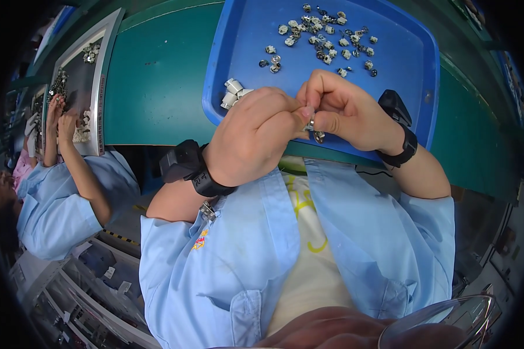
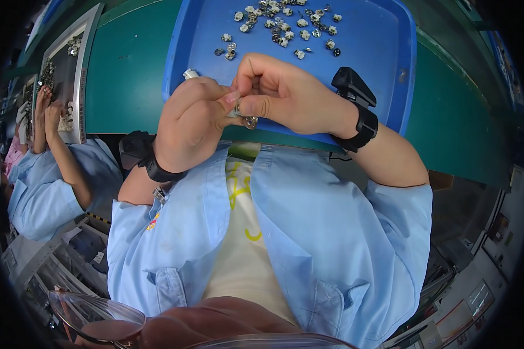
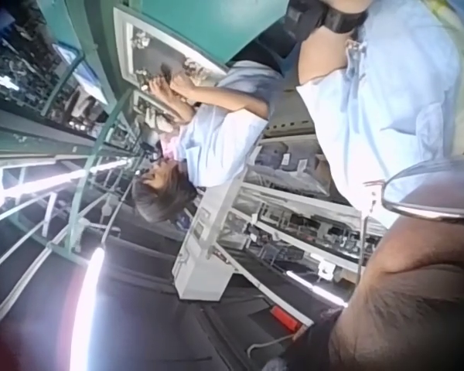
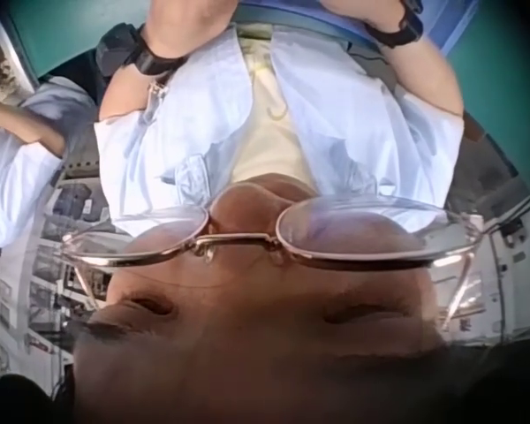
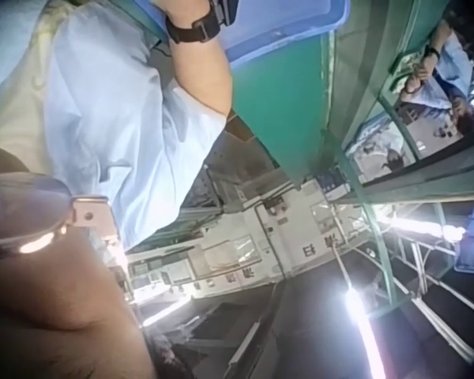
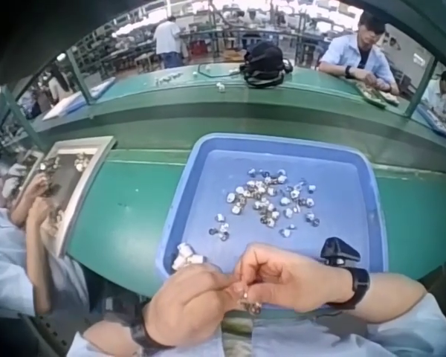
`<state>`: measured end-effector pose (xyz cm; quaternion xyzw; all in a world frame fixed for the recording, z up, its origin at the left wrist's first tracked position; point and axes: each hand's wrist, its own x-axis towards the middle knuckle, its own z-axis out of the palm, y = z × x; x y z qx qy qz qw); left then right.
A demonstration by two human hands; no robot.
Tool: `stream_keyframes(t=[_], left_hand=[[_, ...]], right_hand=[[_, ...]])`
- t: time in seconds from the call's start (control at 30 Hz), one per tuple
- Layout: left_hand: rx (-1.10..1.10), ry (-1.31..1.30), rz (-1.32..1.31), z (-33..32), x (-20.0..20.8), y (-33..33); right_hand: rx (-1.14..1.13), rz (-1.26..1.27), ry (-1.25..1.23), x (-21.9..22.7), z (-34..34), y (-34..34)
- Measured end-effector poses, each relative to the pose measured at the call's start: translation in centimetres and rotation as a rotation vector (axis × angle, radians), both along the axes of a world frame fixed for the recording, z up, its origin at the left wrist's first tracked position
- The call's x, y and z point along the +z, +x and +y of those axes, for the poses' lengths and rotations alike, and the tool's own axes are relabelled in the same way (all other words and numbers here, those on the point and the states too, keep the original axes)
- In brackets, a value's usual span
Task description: Assembling small plastic and metal components at a factory workbench.
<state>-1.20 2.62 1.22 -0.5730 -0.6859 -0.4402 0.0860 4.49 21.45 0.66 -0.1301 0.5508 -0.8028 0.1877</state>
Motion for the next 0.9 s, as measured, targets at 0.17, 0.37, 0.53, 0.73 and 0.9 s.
stream_keyframes(t=[0.17, 0.37, 0.53, 0.73, 0.9], left_hand=[[0.048, 0.056, -0.049, 0.5, -0.1, 0.0], [0.056, 0.150, -0.295, 0.3, 0.7, 0.8], [0.082, 0.148, -0.356, 0.4, 0.8, 1.2], [0.062, 0.171, -0.386, 0.1, 0.3, 1.3], [0.022, 0.174, -0.442, -0.3, 0.2, 1.4]], right_hand=[[0.015, -0.041, -0.033, -0.3, 0.1, -0.5], [0.010, 0.030, -0.100, 0.5, 0.8, -0.4], [-0.047, 0.129, -0.028, 0.7, 1.1, 0.1], [-0.067, 0.155, -0.011, 0.6, 1.0, 0.2], [-0.118, 0.223, 0.028, 0.7, 0.6, 0.6]])
